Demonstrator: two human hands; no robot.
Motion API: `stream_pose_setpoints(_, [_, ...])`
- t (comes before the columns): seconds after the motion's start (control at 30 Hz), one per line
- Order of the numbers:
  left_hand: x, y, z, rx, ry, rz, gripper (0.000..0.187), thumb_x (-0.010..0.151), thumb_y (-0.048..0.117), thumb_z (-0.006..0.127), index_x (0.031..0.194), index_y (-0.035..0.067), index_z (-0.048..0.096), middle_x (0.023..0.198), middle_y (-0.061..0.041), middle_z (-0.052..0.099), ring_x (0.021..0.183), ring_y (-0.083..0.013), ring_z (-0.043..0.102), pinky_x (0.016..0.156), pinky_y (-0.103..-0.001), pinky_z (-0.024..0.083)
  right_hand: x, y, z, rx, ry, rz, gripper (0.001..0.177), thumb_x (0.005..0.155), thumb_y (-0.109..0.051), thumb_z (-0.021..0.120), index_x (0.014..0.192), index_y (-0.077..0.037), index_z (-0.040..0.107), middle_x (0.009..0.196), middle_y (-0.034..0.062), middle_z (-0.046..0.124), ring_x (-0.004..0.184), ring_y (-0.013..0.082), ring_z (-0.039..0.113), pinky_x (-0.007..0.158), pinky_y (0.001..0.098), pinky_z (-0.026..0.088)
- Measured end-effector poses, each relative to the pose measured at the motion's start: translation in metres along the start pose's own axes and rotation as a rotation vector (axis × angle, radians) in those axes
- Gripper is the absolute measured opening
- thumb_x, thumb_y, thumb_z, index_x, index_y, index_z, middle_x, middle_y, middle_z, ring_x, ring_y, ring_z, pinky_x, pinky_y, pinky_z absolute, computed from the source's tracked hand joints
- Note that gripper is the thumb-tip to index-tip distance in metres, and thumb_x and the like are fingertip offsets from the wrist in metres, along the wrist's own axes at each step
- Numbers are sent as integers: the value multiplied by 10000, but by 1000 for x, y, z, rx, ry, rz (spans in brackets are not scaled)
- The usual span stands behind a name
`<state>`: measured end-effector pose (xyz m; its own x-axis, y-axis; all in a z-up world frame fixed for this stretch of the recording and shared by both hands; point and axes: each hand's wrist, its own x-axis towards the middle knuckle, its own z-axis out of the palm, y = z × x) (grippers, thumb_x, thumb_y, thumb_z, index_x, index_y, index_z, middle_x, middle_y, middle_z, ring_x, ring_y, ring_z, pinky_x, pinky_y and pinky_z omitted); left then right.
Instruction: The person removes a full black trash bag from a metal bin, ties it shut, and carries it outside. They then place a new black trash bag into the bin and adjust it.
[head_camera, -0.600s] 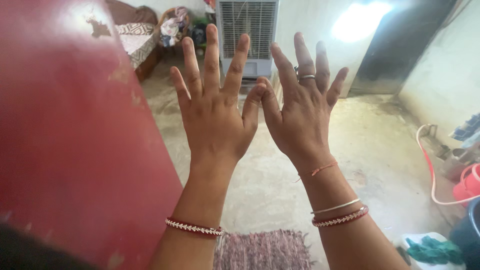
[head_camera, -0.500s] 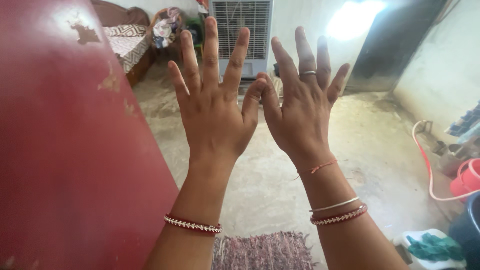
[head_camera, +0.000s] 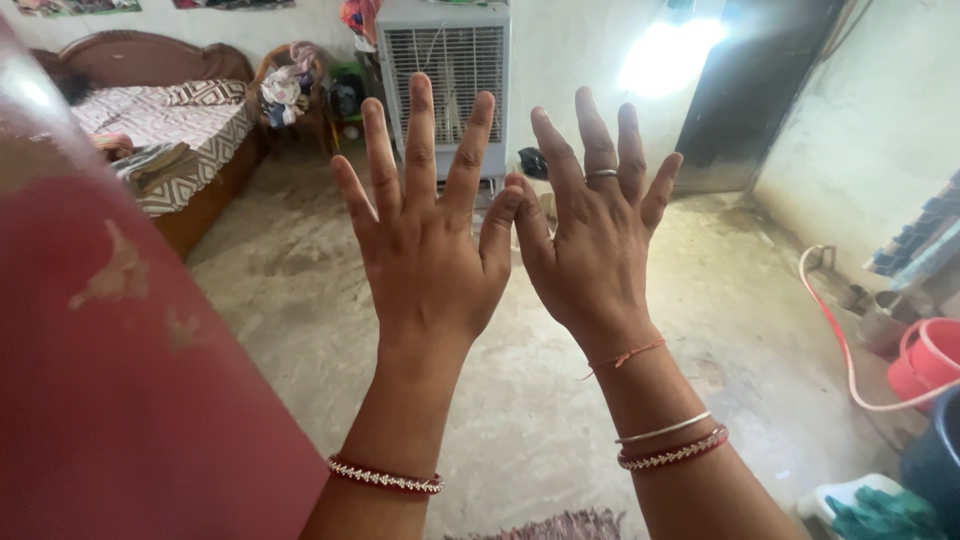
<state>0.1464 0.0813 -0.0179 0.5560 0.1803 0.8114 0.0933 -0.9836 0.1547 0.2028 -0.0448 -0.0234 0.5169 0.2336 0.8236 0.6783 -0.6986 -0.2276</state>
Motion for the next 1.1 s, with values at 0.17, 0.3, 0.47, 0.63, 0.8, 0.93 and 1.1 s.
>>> stream_pose_setpoints(0.17, [23,-5,60,-17,20,12,604,1076,628,303,1635,401,283,1740,-15,141,1604,-311,29,1279,-631,-15,18,40,48,7,21,4,540,1078,-503,446,1542,-235,518,1690,63,295,1593,309,45,1246,630,-89])
stream_pose_setpoints(0.3, [33,3,138,-5,53,52,598,1089,619,322,1644,402,281,1742,-20,129,1600,-324,24,1281,-635,-33,23,102,97,-47,103,-38,547,1095,-491,457,1563,-212,505,1712,81,278,1600,321,49,1259,635,-88])
stream_pose_setpoints(0.47, [40,12,245,-85,20,37,612,1093,642,358,1651,404,282,1749,-4,129,1612,-313,25,1294,-635,-37,27,187,156,-96,103,-45,570,1096,-469,521,1585,-180,482,1693,110,298,1588,347,76,1248,648,-71])
stream_pose_setpoints(0.63, [61,21,335,-150,-5,57,606,1092,640,371,1643,397,305,1741,-16,144,1605,-322,31,1278,-637,-42,36,247,208,-167,73,-1,536,1103,-424,542,1589,-207,481,1698,89,313,1609,342,110,1261,660,-46])
stream_pose_setpoints(0.8, [95,27,410,-266,12,97,613,1086,626,408,1637,367,338,1739,-31,163,1611,-334,44,1278,-645,-40,64,301,250,-196,91,46,551,1081,-431,566,1584,-226,473,1698,86,302,1598,352,129,1255,662,-32])
stream_pose_setpoints(0.93, [136,18,466,-306,12,136,598,1098,601,434,1641,367,344,1745,-28,166,1619,-333,48,1290,-649,-25,97,335,293,-254,113,69,547,1081,-416,567,1587,-228,479,1705,89,305,1604,357,134,1257,659,-26])
stream_pose_setpoints(1.1, [207,-7,529,-361,34,190,628,1071,609,479,1630,350,355,1736,-41,161,1607,-349,40,1282,-650,-20,161,374,352,-299,161,24,548,1093,-433,586,1580,-202,491,1715,91,302,1607,365,137,1257,657,-28])
